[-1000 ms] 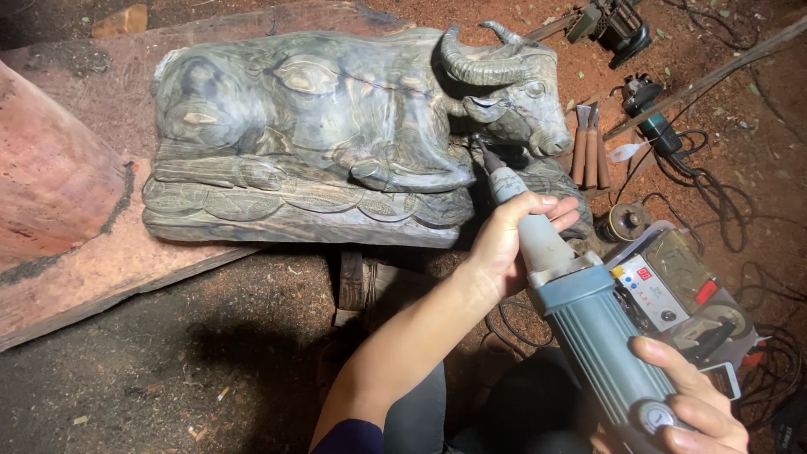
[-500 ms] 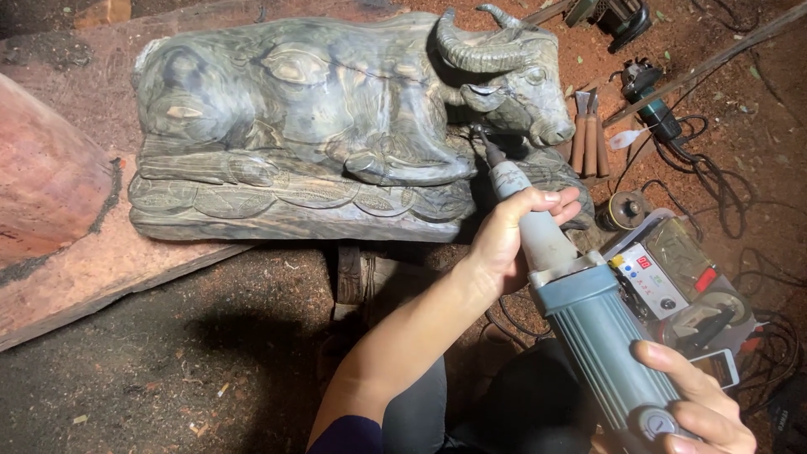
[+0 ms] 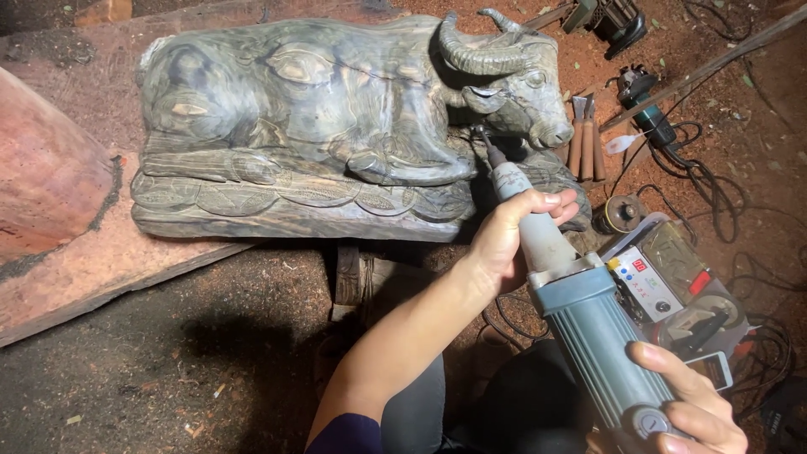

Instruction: Using a handheld rotary tool to grind and refine the details of a wooden buffalo sculpture.

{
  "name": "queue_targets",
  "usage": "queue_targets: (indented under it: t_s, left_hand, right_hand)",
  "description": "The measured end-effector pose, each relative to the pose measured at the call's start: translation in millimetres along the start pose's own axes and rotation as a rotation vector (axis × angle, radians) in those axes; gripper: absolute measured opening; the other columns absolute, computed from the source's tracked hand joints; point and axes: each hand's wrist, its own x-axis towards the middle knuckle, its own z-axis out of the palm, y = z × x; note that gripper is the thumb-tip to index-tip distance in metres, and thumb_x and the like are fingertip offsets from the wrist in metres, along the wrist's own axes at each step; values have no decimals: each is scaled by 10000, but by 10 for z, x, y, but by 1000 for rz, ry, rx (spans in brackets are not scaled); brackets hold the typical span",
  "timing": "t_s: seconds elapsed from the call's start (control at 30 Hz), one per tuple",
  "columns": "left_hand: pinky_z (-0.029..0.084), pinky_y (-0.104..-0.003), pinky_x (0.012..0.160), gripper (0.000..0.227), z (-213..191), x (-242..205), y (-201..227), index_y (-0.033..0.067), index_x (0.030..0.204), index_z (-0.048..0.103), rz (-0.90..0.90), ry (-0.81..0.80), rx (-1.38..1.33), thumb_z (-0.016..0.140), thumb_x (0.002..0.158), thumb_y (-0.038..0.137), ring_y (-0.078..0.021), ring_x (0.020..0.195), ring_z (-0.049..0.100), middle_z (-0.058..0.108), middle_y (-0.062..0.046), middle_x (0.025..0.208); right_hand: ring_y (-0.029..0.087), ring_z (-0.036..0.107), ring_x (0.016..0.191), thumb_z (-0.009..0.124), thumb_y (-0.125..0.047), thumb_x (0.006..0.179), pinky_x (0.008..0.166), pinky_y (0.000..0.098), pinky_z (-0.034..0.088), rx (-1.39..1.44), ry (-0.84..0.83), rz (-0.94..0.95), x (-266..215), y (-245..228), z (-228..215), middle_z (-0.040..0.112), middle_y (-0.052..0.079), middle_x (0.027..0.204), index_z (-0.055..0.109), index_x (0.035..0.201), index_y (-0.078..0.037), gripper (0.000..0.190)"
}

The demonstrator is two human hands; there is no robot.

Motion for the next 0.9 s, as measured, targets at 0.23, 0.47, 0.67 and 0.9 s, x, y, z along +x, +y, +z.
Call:
queue_targets:
  t_s: [0.23,0.47,0.67,0.9]
  left_hand:
    - [496,-331,956,432,-85,102,-90,57,1074,685,69,-37,-43,687,726,313,-271,1377,574,621,-147,1453]
    - [498,-506,976,480,-125,117,-66,16,1153,606,39,-85,-97,654,768,299,-290,1473,477,567,-153,1505]
    - [496,-548,987,642,-104,89,-75,16,1315,578,-1,-98,-66,643,755,322,-249,1507,420,481,-172,1580]
    - [441,-631,1062,595,-27,-13,-26,2,1300,574,5,-58,-102,627,777,282,-227,1528,417,513,-106,1572]
  right_hand:
    - [415,713,1091,903,-402,633,1024,444,679,-3,75,-62,53,-8,143,417,-89,953,512,1158,-243,673]
    - [488,711,1196,924,-345,661,1095,470,687,27,-2,-67,130,-40,69,472,-83,1169,541,1204,-225,675]
    - [442,722,1115,935,-380,633,1030,430,697,39,31,-101,42,26,93,457,-97,1050,555,1157,-248,661]
    - [479,710,1218,968,-325,660,1098,475,700,43,-55,-133,105,-23,30,517,-79,1311,572,1242,-225,711]
